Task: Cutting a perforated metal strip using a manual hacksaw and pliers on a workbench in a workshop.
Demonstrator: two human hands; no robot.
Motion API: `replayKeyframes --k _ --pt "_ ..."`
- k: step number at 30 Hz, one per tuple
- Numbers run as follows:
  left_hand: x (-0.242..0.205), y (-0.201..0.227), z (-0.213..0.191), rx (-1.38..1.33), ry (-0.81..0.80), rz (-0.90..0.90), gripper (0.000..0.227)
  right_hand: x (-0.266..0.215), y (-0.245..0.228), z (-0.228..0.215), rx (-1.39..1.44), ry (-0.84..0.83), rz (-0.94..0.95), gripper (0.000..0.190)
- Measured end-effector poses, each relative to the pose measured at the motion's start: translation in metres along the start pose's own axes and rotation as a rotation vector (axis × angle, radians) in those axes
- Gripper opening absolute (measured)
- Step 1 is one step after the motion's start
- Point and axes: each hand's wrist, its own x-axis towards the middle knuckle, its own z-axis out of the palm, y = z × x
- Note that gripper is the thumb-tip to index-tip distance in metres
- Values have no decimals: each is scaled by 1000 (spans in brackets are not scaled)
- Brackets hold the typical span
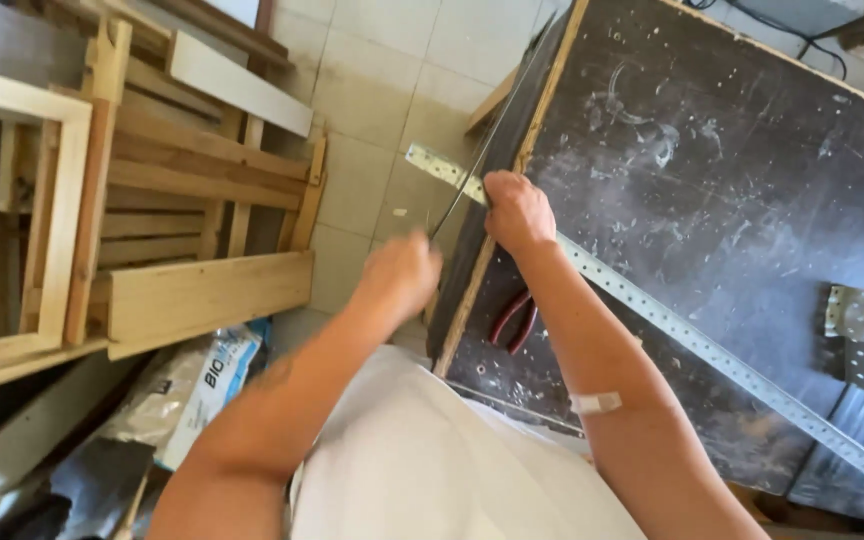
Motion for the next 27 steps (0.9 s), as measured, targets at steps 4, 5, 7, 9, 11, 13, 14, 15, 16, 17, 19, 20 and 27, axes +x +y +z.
replayKeyframes --k 4,5,7,9,11,13,14,15,16,17,19,20,27 --pt "41 14 -3 -45 49 -35 51 4 -1 -7 -3 10 10 16" --pt "30 11 -5 -16 40 -19 53 7 2 -10 15 -3 33 16" --pt "3 2 -5 25 19 -20 56 2 -4 -5 53 -24 59 16" --pt "-17 4 -10 55 -51 -75 56 0 -3 -4 -35 15 31 17" --pt "13 9 1 2 -32 -68 53 -6 2 2 -25 -23 39 19" --pt "29 8 -1 -52 41 -58 50 5 2 5 -20 -19 13 21" --pt "29 8 -2 -32 43 -37 51 4 3 5 -4 -69 38 20" --pt "30 9 -1 -13 46 -16 52 3 6 5 13 -119 63 19" --pt "10 5 -1 -19 30 -31 52 -3 2 8 21 -140 62 19" --pt "-9 1 -2 -5 -17 -57 53 -10 0 11 16 -136 57 19" --pt "-7 9 -20 51 -48 -37 54 8 7 6 2 -81 90 20" --pt "-6 13 -18 3 -45 -47 54 5 6 3 10 -88 66 21" --pt "7 8 -7 12 23 -16 54 -1 5 8 -21 -51 19 24"
